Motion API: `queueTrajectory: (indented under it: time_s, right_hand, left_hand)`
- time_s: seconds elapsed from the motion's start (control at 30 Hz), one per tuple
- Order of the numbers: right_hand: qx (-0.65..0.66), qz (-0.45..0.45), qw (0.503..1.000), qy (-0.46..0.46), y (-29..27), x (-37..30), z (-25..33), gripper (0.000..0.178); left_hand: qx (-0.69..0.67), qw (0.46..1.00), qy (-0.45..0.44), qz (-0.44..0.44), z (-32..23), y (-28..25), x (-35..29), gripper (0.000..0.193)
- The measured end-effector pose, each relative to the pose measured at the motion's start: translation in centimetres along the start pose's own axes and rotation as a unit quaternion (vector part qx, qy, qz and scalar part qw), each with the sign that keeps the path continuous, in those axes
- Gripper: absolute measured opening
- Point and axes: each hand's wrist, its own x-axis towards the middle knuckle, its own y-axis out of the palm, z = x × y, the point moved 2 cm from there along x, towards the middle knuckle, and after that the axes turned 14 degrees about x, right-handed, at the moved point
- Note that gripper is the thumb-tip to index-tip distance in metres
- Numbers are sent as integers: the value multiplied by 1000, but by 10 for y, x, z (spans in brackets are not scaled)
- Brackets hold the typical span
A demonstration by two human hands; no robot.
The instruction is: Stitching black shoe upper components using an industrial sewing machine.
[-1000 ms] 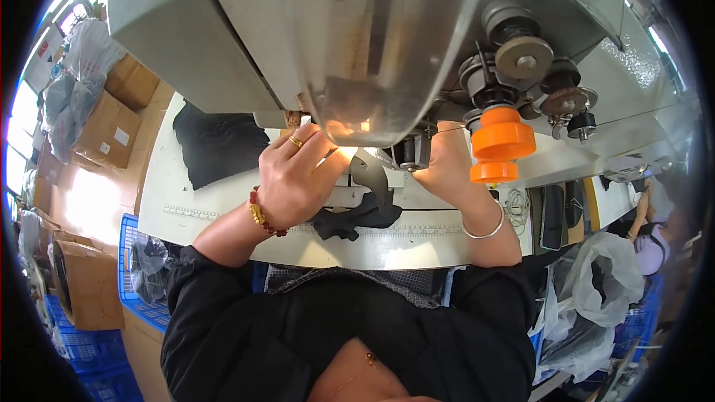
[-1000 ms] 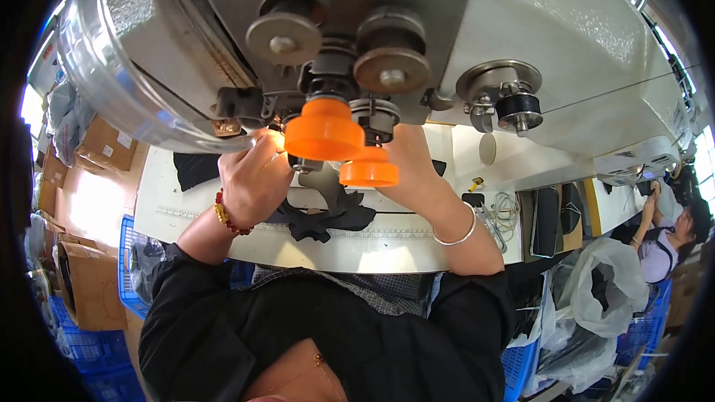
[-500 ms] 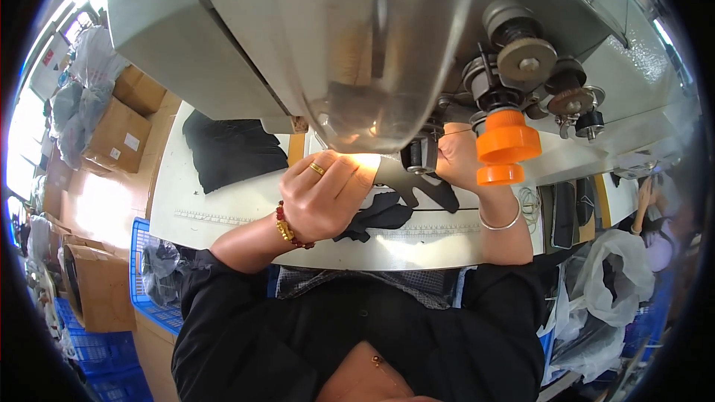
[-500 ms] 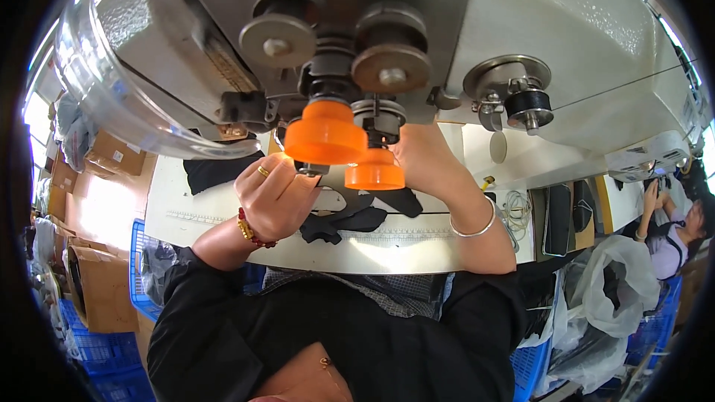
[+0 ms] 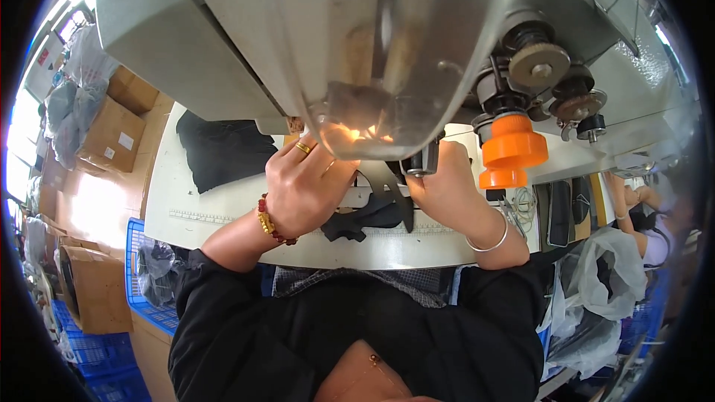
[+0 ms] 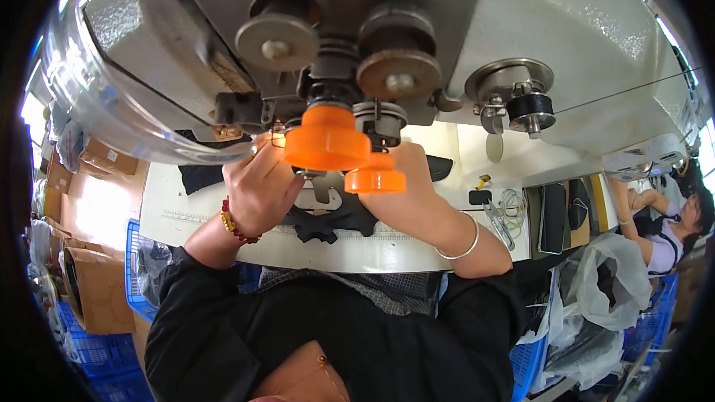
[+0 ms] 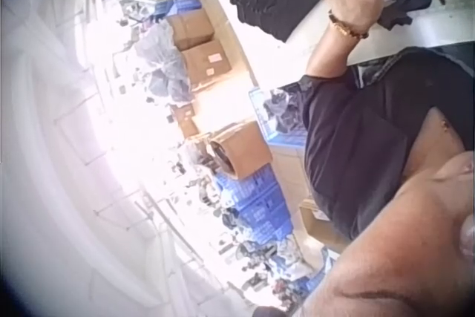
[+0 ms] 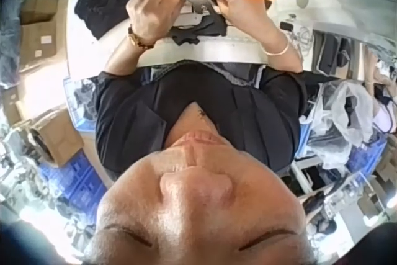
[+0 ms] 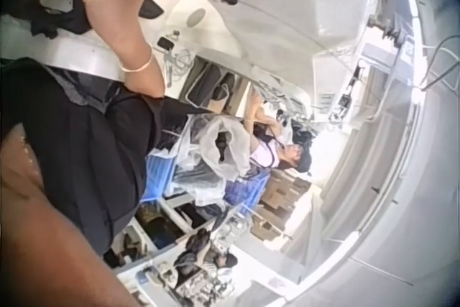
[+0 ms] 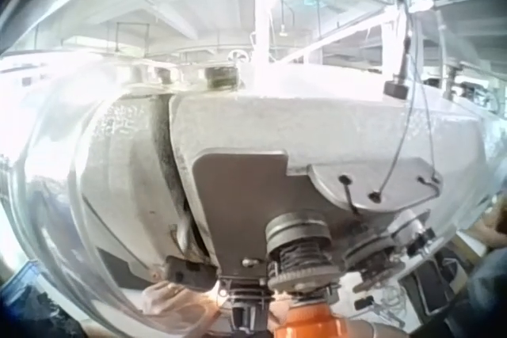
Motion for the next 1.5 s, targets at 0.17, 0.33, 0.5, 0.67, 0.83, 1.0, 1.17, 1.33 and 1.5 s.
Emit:
queueTrajectory:
  time_s: [0.17, 0.33, 0.5, 0.67, 0.83, 1.0, 1.17, 1.33, 1.5]
  right_hand:
    - [-71, -73, 987, -122, 21, -6, 4, 25]
    - [-125, -86, 982, -110, 27, -6, 11, 33]
    - [-64, -83, 990, -97, 20, -3, 17, 8]
    - [-19, -22, 999, -43, 5, -9, 29, 12]
    - [-5, -7, 998, -61, 5, -12, 28, 5]
    - [0, 6, 997, -71, 4, -12, 26, 13]
    - [11, -7, 996, -89, 10, -9, 19, 42]
    - [-21, -21, 995, -99, 22, -8, 15, 55]
    - [-12, -34, 993, -116, 29, -6, 4, 59]
  left_hand:
    - [21, 999, 13, -21, 4, 0, 0, 18]
    - [7, 999, 36, 34, 12, -2, 0, 29]
    - [-49, 998, -32, 11, 18, -1, -2, 30]
    - [-60, 997, -6, 48, 13, -11, 0, 28]
    - [-7, 997, 55, 45, -3, -15, 4, 24]
    - [16, 996, 76, 50, -3, -15, 0, 27]
    - [24, 994, 71, 75, 3, -10, -3, 26]
    - [36, 999, 23, 5, 8, -7, 5, 23]
    - [41, 998, 23, 42, 11, -5, 2, 22]
